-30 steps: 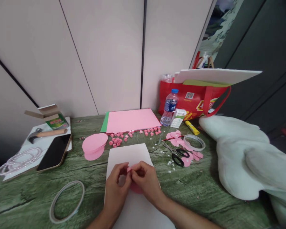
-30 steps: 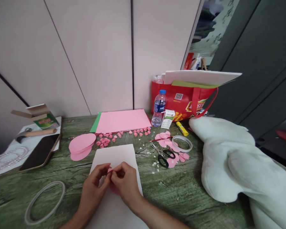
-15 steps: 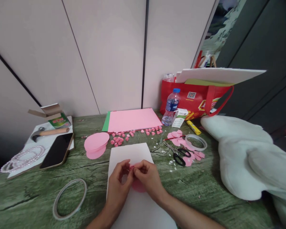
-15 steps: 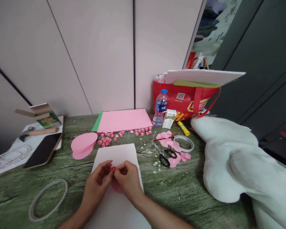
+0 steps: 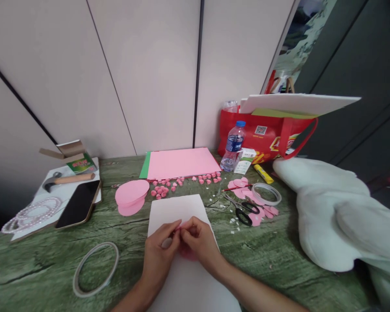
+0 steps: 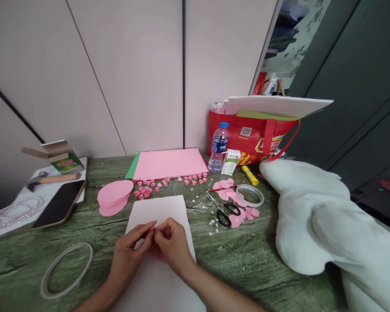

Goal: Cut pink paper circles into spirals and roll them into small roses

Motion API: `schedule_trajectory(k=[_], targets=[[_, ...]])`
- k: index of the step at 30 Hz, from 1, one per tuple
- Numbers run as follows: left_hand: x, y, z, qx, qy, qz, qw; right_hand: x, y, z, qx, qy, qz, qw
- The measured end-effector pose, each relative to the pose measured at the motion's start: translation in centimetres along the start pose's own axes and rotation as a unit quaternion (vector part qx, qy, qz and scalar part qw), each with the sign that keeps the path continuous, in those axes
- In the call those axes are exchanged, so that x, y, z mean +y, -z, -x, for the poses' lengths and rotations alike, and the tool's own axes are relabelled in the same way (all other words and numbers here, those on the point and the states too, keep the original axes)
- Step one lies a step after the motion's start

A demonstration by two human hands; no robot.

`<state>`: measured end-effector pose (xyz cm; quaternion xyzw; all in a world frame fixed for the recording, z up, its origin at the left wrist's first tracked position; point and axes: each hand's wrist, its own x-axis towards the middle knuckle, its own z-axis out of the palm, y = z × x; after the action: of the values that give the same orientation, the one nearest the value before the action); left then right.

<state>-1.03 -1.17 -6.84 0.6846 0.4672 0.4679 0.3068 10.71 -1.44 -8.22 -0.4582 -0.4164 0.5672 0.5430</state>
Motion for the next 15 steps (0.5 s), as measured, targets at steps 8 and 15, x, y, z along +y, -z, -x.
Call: schedule_trajectory(k=[8, 15], targets=[[0.2, 1.1, -1.1, 0.027, 0.019, 0.027, 0.999, -0.5, -0.1, 0.2, -0.028, 0.054, 0.046, 0.997], [-1.0, 5.3, -4.6, 0.08, 0.15, 0.208, 0.963, -0.7, -0.8, 1.0, -0.169, 0.33, 0.396, 0.84]])
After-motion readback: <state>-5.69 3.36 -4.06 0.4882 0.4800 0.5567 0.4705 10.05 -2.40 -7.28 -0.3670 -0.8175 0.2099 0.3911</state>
